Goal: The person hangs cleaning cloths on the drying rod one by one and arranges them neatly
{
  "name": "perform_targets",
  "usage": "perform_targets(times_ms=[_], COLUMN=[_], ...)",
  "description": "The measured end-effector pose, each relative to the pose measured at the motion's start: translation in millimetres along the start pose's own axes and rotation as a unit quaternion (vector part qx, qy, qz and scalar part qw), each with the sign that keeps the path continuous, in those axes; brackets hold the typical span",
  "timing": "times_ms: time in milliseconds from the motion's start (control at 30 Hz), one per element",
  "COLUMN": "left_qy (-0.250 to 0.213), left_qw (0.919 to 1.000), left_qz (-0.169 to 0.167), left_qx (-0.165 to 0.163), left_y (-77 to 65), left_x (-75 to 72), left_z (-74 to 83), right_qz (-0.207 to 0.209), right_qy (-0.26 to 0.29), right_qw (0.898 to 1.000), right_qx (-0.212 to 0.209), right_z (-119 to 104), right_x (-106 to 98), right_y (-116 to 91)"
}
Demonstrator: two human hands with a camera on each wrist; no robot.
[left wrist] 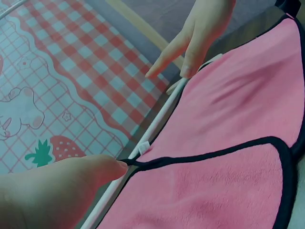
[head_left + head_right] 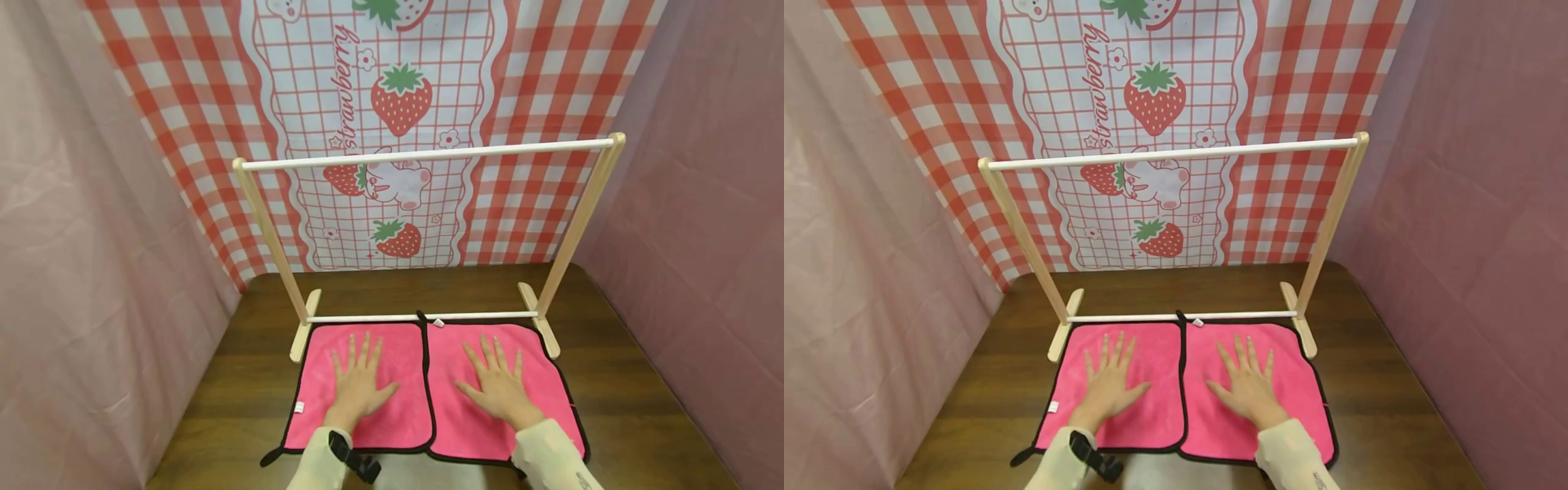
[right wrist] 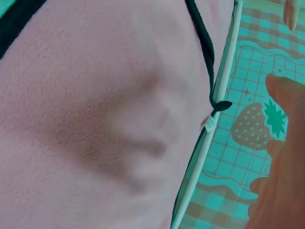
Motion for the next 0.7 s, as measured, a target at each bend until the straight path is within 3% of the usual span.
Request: perform_targets(times_ms=[233, 400, 500, 700], left_qy=[-0.008, -0.004, -0.007, -0.035], left_qw=[0.9989, 0.9952, 0.9914, 0.9869], left_qz=[0.046, 0.092, 0.122, 0.135], left_qx=[-0.009, -0.034, -0.048, -0.081], left_y=[0.9, 4.3, 7.0, 13.4], left_x=[3.4, 2.8, -1.8, -19.1], left_z=[-15.8, -33.7, -45.4, -70.2], right_qz=[0.017, 0.029, 0.025, 0.013], right_qy=[0.004, -0.003, -0.011, -0.011], right_qw=[1.000, 0.999, 0.999, 1.000], right_qx=[-0.020, -0.029, -0.025, -0.010], right_z=[6, 13, 19, 32], right_x=[-2, -3, -2, 1], right_y=[-2, -4, -5, -9])
Point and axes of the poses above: each hand's wrist, its own y-axis towards the middle knuckle, its own x-axis out of the palm, z = x × y, the point moved 2 cm from there along y, towards the middle knuckle, and after that the axes turned 12 degrees about y, right-handed, at the moved point
